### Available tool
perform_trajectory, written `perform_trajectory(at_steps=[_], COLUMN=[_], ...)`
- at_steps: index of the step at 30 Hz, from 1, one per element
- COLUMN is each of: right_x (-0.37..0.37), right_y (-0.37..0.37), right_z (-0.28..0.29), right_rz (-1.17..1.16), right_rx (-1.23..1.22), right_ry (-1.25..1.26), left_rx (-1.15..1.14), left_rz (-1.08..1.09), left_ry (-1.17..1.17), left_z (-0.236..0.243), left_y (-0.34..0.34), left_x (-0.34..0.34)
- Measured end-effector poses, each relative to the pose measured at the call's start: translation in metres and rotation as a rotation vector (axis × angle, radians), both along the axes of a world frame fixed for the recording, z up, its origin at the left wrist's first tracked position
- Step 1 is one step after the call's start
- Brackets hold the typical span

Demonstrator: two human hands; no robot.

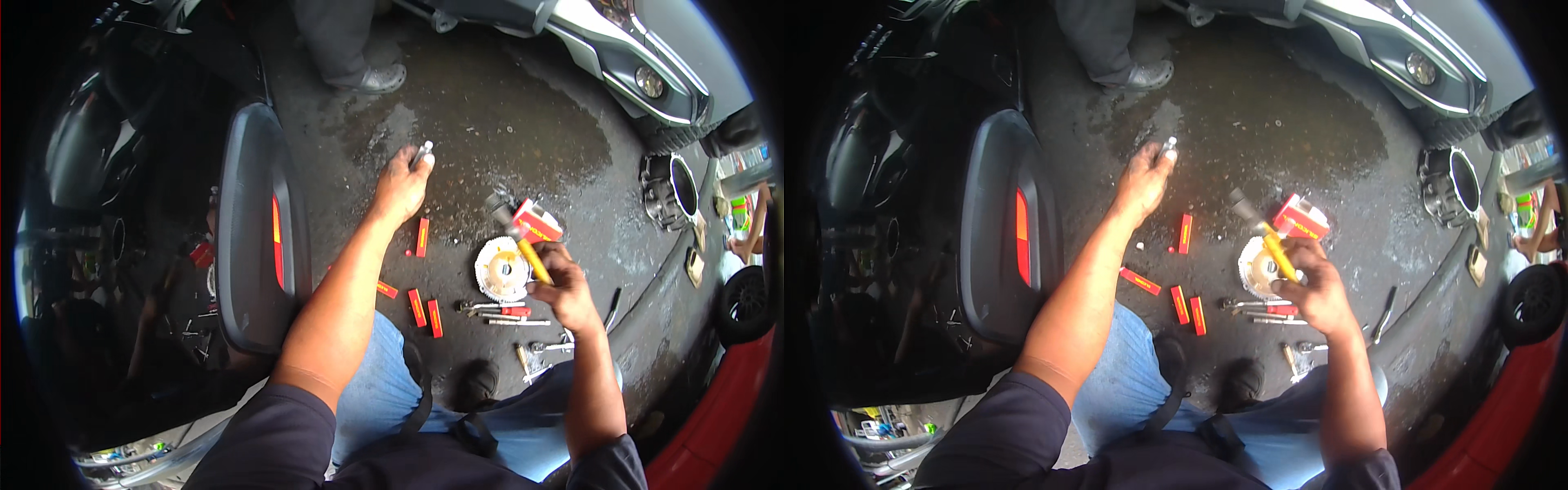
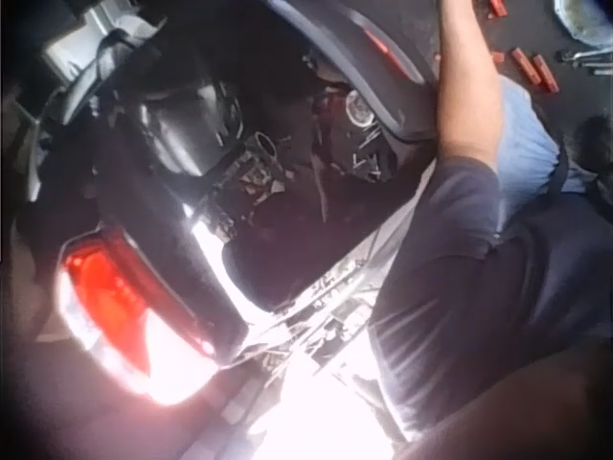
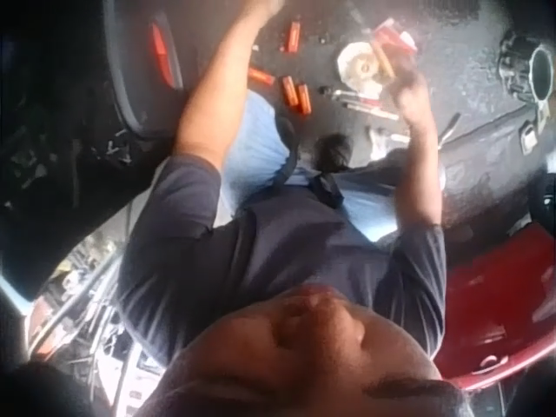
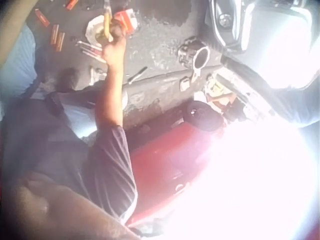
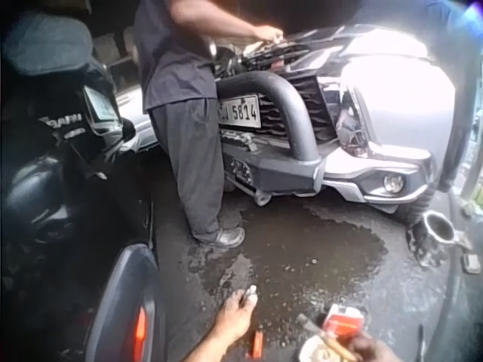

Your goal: Inspecting and cleaning components of a clutch assembly, including the pressure plate and friction disc.

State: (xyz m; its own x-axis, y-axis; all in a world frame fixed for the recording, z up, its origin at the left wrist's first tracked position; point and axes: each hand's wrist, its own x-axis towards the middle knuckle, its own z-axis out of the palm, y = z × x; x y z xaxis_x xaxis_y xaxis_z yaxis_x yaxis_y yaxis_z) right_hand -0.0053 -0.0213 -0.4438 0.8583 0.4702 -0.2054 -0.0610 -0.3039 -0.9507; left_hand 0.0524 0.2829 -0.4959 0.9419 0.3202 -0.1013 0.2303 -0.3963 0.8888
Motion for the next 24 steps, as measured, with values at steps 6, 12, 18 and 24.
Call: perform_trajectory(at_steps=[6,12,18,24], right_x=[0.005,0.002,-0.001,0.014], right_y=[-0.025,-0.044,-0.036,-0.002], right_z=[0.051,0.091,0.079,0.017], right_rz=[-0.139,-0.039,-0.010,-0.282], right_rx=[0.871,1.029,1.161,0.156], right_ry=[0.085,-0.137,0.158,-0.027], left_rx=[-0.072,-0.462,-0.516,-0.496], left_rz=[-0.053,-0.295,-0.426,-0.378], left_ry=[-0.122,-0.036,-0.094,-0.059], left_z=[-0.013,0.008,0.022,0.001], left_y=[0.005,-0.008,-0.024,-0.027], left_x=[-0.006,-0.009,-0.018,-0.015])
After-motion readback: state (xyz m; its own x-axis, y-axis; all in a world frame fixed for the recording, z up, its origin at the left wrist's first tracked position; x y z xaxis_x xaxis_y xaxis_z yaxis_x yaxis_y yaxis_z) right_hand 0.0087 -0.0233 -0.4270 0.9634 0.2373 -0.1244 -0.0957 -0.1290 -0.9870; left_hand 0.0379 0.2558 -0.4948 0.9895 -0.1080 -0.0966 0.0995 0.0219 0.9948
